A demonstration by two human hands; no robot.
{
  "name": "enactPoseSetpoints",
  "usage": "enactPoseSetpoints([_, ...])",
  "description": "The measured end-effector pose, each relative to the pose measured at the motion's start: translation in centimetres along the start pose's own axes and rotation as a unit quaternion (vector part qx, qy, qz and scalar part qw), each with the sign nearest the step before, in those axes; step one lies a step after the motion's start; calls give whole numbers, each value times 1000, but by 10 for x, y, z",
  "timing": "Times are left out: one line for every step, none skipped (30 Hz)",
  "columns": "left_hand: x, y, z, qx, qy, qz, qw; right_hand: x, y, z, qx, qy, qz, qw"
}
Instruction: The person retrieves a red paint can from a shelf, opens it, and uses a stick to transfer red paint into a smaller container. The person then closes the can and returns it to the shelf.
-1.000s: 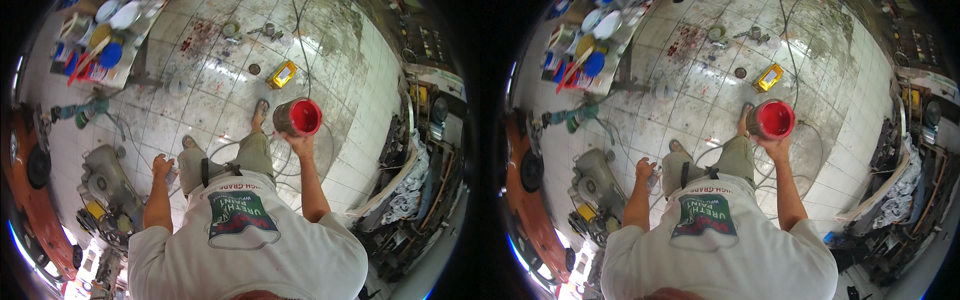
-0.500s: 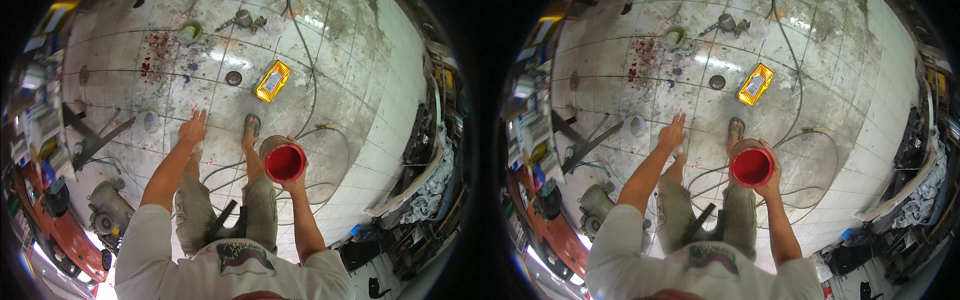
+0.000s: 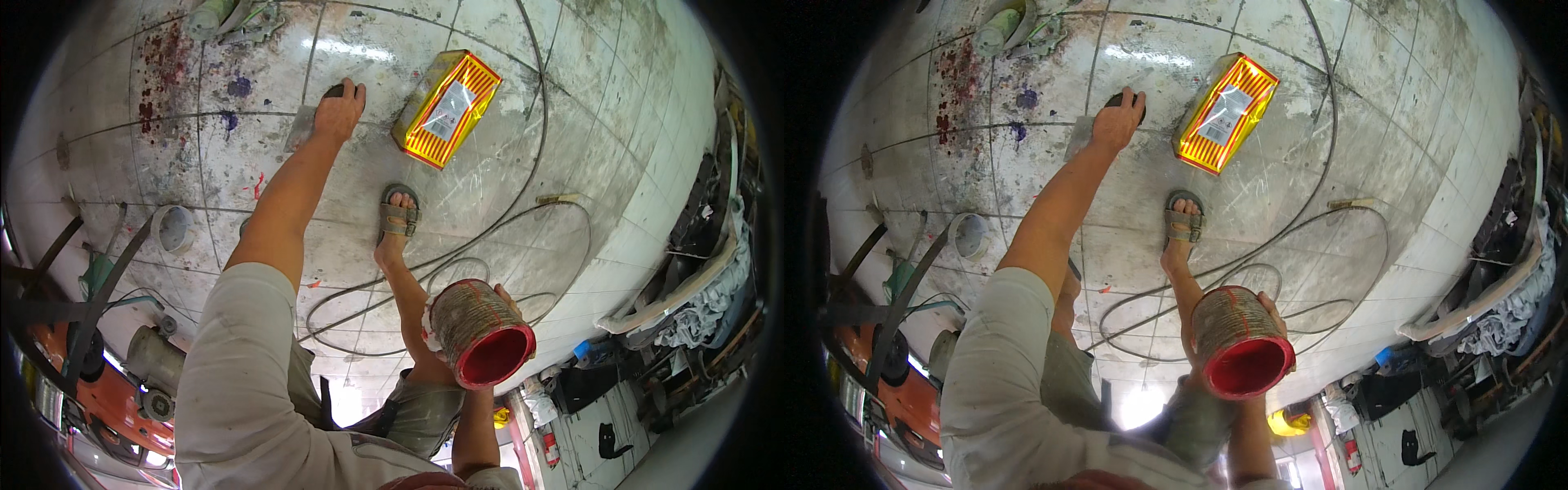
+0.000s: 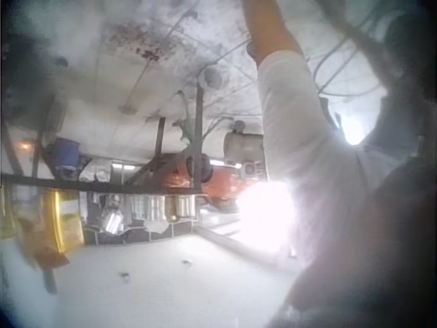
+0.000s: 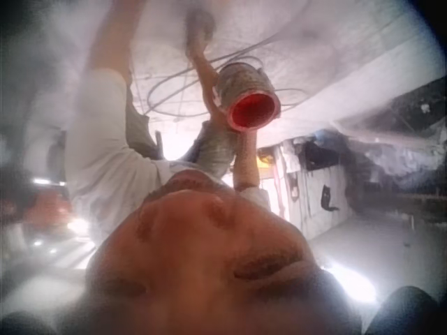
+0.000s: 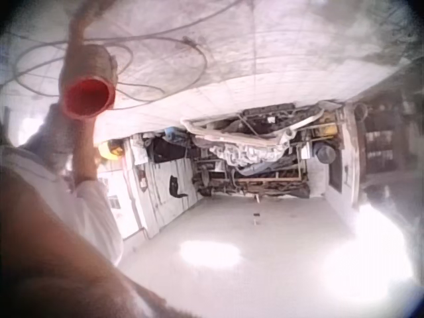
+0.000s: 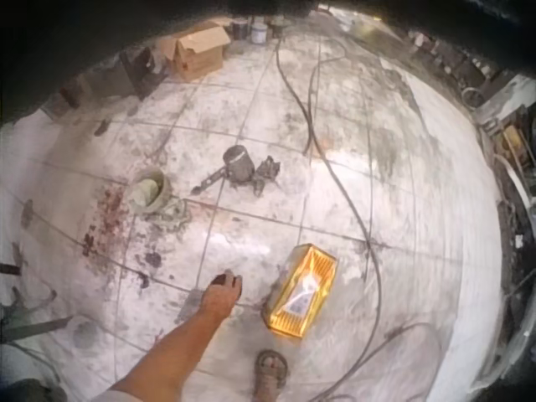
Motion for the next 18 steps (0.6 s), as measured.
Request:
enactPoseSetpoints([-1, -10, 4, 15, -20, 31, 999, -3, -2, 4, 5, -13, 3, 1000])
enactPoseSetpoints([-2, -15, 2, 18, -13, 23, 1000, -5, -4, 5, 12, -23, 6, 1000])
enactPoseSetpoints([-5, -17, -1, 22, -4, 16, 1000, -9, -5, 5, 21, -33, 12, 999])
enactPoseSetpoints([-10, -15, -7, 25, 4, 9, 1000, -12, -7, 4, 31, -44, 15, 998])
enactPoseSetpoints([-23, -9, -15, -15, 25, -22, 999, -16, -9, 2, 43, -58, 20, 997])
enactPoseSetpoints([-41, -1, -26, -54, 48, -50, 996, -18, -12, 1, 54, -72, 22, 996])
enactPoseSetpoints([-70, 13, -41, -91, 78, -81, 990, -22, -17, -4, 76, -93, 19, 993])
enactPoseSetpoints([-103, 26, -59, -114, 111, -101, 982, -25, -24, -12, 96, -109, 5, 989])
enactPoseSetpoints([-143, 35, -76, -139, 149, -118, 972, -27, -35, -25, 105, -114, -20, 988])
enactPoseSetpoints([-187, 41, -96, -163, 191, -164, 954, -30, -47, -41, 106, -109, -55, 987])
enactPoseSetpoints([-236, 48, -116, -192, 238, -205, 930, -33, -64, -72, 47, -32, -123, 991])
enactPoseSetpoints([-279, 65, -135, -195, 262, -239, 915, -38, -75, -95, 11, 38, -161, 986])
enactPoseSetpoints([-327, 80, -153, -215, 294, -259, 895, -47, -93, -125, -38, 125, -209, 969])
enactPoseSetpoints([-376, 100, -171, -220, 326, -255, 884, -55, -109, -142, -30, 116, -226, 967])
enactPoseSetpoints([-427, 118, -188, -227, 359, -250, 870, -64, -127, -159, -25, 107, -247, 963])
enactPoseSetpoints([-480, 128, -204, -243, 394, -254, 849, -74, -146, -176, -21, 99, -267, 958])
enactPoseSetpoints([-524, 143, -214, -267, 422, -257, 827, -83, -166, -200, -59, 158, -297, 940])
enactPoseSetpoints([-571, 161, -226, -289, 457, -248, 804, -95, -188, -222, -96, 216, -322, 917])
Point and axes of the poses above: each hand's wrist, its own x-axis towards the middle knuckle, its own y-axis out of the back of the hand, z = x × y, the point moved 9 cm from there along x, towards the middle knuckle, and after that the axes turned 9 degrees about z, right-handed, at the moved point
